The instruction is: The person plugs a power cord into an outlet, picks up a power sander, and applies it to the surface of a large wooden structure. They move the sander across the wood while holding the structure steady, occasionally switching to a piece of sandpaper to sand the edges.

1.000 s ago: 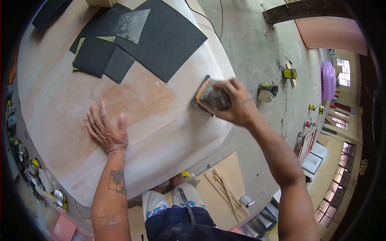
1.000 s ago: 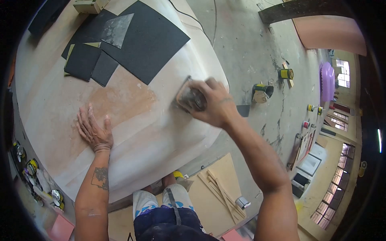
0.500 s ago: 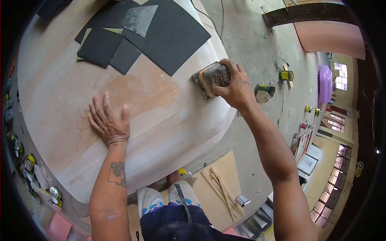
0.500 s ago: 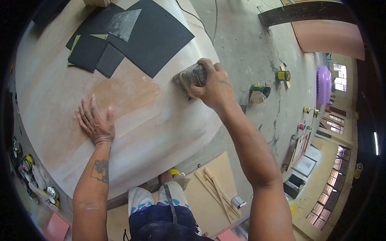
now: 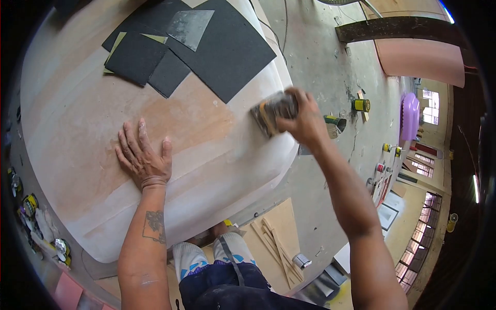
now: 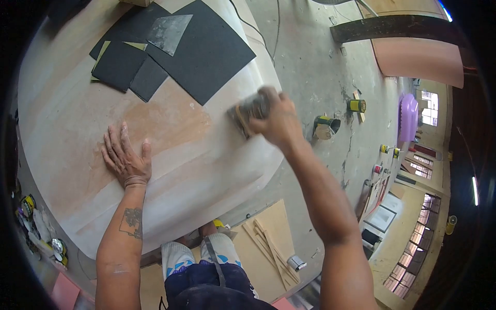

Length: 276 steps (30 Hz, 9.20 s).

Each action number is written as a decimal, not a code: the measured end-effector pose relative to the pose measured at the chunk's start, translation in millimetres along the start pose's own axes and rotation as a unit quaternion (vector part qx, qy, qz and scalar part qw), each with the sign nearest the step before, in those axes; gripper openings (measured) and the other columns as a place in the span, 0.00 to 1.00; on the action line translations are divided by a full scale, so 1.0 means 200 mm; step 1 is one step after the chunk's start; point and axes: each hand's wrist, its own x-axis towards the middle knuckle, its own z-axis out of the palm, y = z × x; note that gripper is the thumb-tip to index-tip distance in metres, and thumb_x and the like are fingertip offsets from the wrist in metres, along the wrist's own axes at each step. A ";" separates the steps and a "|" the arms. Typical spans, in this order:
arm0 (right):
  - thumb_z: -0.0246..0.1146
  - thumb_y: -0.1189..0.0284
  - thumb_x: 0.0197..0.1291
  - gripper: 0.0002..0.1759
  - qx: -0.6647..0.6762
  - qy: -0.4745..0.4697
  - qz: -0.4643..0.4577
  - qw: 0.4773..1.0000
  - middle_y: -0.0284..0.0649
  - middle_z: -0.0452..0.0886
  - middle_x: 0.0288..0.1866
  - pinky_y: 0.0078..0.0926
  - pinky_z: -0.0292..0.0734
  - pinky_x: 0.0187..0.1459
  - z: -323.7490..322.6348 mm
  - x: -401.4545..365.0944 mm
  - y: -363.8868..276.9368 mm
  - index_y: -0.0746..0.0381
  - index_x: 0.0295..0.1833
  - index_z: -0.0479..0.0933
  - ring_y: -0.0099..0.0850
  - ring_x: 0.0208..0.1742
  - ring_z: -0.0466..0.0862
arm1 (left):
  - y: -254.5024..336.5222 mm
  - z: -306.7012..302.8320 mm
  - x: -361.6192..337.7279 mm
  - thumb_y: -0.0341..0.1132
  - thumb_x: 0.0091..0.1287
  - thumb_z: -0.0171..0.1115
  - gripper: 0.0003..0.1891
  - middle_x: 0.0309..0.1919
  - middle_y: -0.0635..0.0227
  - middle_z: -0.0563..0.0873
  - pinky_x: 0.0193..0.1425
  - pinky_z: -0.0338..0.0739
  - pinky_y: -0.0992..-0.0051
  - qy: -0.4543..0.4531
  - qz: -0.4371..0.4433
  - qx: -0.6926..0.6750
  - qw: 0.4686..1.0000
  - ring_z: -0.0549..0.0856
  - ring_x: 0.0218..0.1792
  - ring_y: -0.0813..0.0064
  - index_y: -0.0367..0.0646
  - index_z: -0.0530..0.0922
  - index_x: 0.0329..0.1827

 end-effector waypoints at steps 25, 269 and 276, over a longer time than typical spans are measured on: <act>0.77 0.65 0.50 0.40 0.047 0.011 -0.014 0.999 0.52 0.78 0.62 0.49 0.79 0.66 0.01 0.04 -0.01 0.52 0.72 0.74 0.57 0.65 0.79 | 0.00 -0.01 0.00 0.67 0.74 0.52 0.44 0.89 0.58 0.55 0.90 0.39 0.46 -0.021 -0.004 0.018 1.000 0.50 0.89 0.53 0.59 0.57 0.89; 0.84 0.61 0.45 0.40 0.273 0.207 0.134 0.930 0.42 0.76 0.64 0.48 0.89 0.53 0.80 -1.32 0.01 0.40 0.68 0.77 0.50 0.63 0.78 | -0.07 0.12 0.03 0.71 0.80 0.42 0.41 0.86 0.56 0.61 0.89 0.42 0.46 -0.005 0.011 0.063 0.998 0.57 0.88 0.58 0.58 0.60 0.89; 0.84 0.62 0.41 0.41 0.299 0.174 0.083 0.934 0.39 0.74 0.62 0.43 0.90 0.48 1.07 -1.65 -0.28 0.39 0.65 0.79 0.49 0.60 0.80 | -0.06 0.11 0.02 0.71 0.79 0.41 0.42 0.87 0.58 0.60 0.90 0.42 0.48 -0.015 0.012 0.071 0.997 0.56 0.88 0.59 0.58 0.59 0.89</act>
